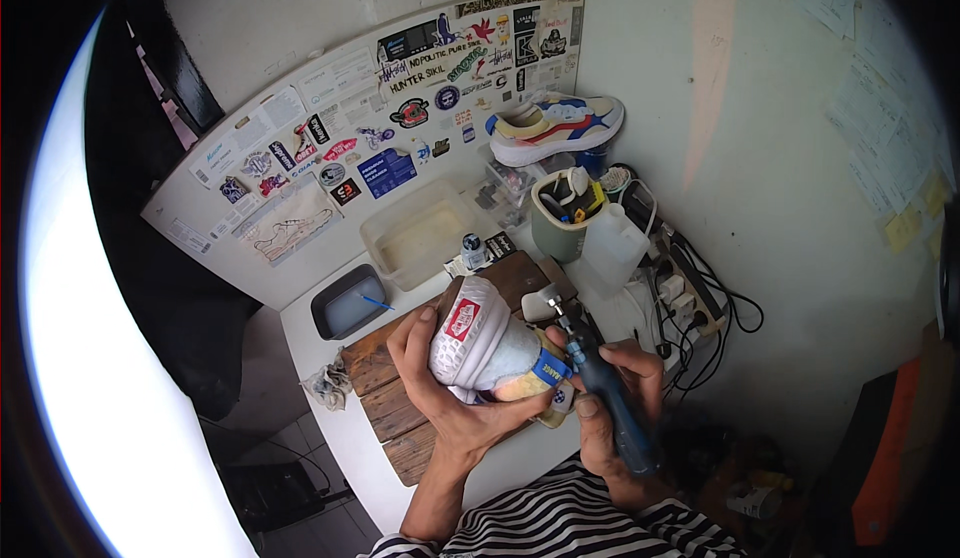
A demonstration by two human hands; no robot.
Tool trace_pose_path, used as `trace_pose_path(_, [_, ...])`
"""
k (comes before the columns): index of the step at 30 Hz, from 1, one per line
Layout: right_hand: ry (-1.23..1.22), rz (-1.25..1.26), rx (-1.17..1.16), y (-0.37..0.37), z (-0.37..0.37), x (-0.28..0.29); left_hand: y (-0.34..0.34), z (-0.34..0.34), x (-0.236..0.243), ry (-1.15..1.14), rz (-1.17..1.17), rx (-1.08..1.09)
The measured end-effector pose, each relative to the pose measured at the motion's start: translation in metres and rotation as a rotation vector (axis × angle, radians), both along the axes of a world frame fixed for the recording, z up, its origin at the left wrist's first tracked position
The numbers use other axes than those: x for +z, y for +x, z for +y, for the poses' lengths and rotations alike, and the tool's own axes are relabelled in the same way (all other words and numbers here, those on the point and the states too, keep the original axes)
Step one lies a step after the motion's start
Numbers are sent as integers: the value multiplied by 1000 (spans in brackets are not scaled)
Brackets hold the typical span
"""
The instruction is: Using a rotary tool to modify or clean the sole of a sneaker.
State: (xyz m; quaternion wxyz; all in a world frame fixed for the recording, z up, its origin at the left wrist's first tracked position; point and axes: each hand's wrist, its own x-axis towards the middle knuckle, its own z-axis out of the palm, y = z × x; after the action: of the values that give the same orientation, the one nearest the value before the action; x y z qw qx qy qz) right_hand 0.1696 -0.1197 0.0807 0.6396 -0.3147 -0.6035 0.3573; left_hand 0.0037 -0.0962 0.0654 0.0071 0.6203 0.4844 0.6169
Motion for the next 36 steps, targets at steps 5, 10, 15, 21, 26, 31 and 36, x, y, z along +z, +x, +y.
trace_pose_path(5, [71, 124, 162, 0, 3, -11, -16, -8, -4, 21, -23, 10])
trace_pose_path(10, [42, 110, 148, 15, 8, 2, -29, 1, 6, 80, 29, -50])
trace_pose_path(15, [78, 23, 157, 17, 15, 2, -33, 16, 6, 43, 38, -104])
trace_pose_path(21, [45, 12, 119, 21, 14, -5, -30, 19, 11, 3, 48, -145])
trace_pose_path(26, [88, -40, 83, 21, 14, -1, -23, 21, 14, -13, 68, -127])
trace_pose_path(31, [293, -218, 64, 25, 20, 3, -16, 23, 19, -4, 141, -126])
trace_pose_path(36, [210, -121, -50, 29, 16, 2, -13, 19, 23, -54, 173, -82])
